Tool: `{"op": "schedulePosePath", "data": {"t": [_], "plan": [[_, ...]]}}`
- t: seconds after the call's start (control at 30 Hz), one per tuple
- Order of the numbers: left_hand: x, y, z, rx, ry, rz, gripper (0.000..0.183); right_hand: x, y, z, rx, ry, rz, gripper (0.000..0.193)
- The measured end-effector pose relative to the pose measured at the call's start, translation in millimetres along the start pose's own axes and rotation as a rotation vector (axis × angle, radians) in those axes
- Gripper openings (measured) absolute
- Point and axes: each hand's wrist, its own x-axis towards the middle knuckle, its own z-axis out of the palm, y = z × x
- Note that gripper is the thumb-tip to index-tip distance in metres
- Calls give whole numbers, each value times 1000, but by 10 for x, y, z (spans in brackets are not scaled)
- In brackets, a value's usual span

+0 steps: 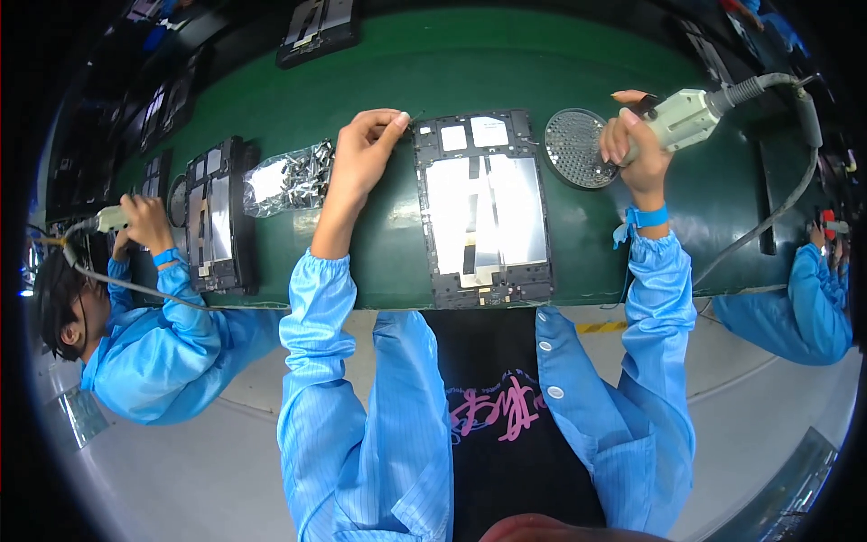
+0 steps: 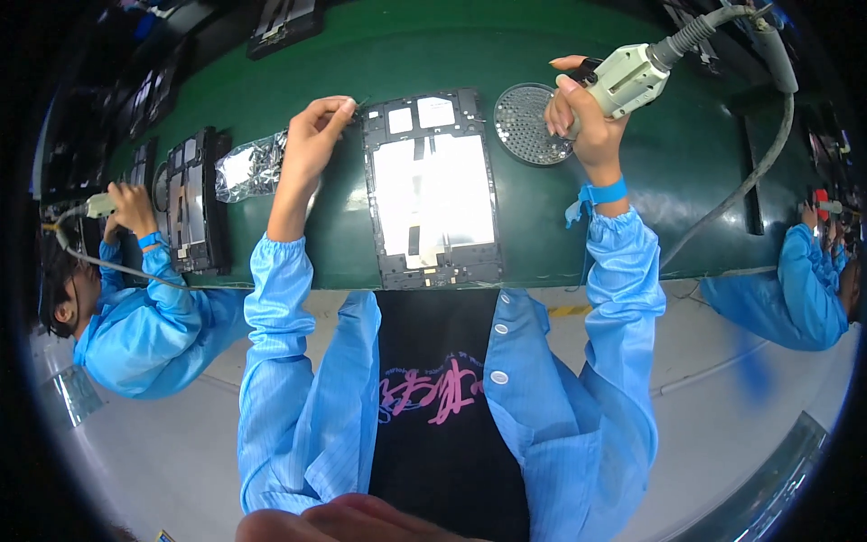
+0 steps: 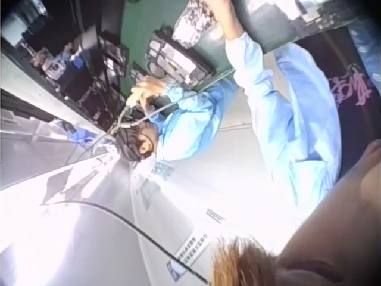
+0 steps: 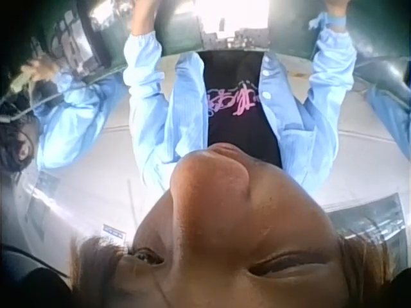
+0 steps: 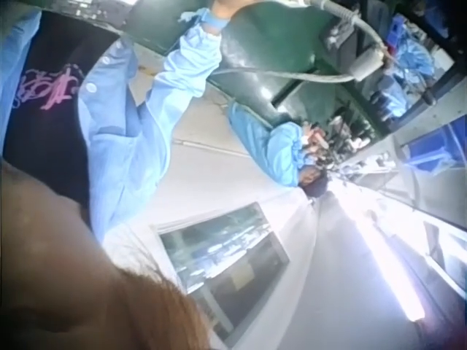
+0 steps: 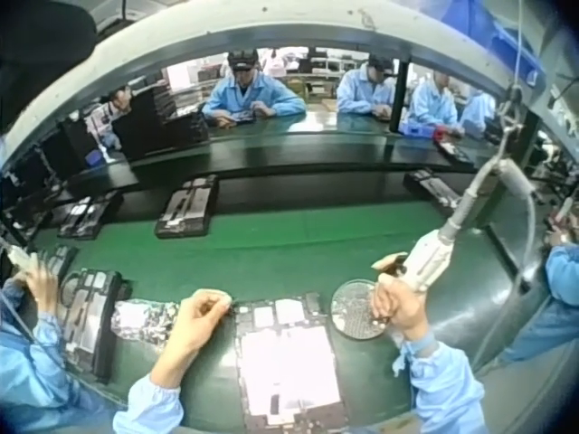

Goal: The person assembles tablet devices along a conveyor line by placing metal brackets onto tablet frames and securing them using an electric screwdriver.

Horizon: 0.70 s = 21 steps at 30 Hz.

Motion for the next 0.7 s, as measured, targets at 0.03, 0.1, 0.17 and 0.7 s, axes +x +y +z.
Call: {"op": "schedulePosePath", "data": {"t": [0.03,0.1,0.17,0.7], "plan": [[6,-38,26,11,10,-3,26,-1,9,-5,10,-3,-4,25],[11,-51,60,20,8,-6,26,2,24,-1,18,0,-4,25],[8,-8,82,22,18,97,25,-4,34,-30,39,-8,-2,24],[134,31,25,-18,-146,-37,24,21,29,83,63,-34,12,19]]}}
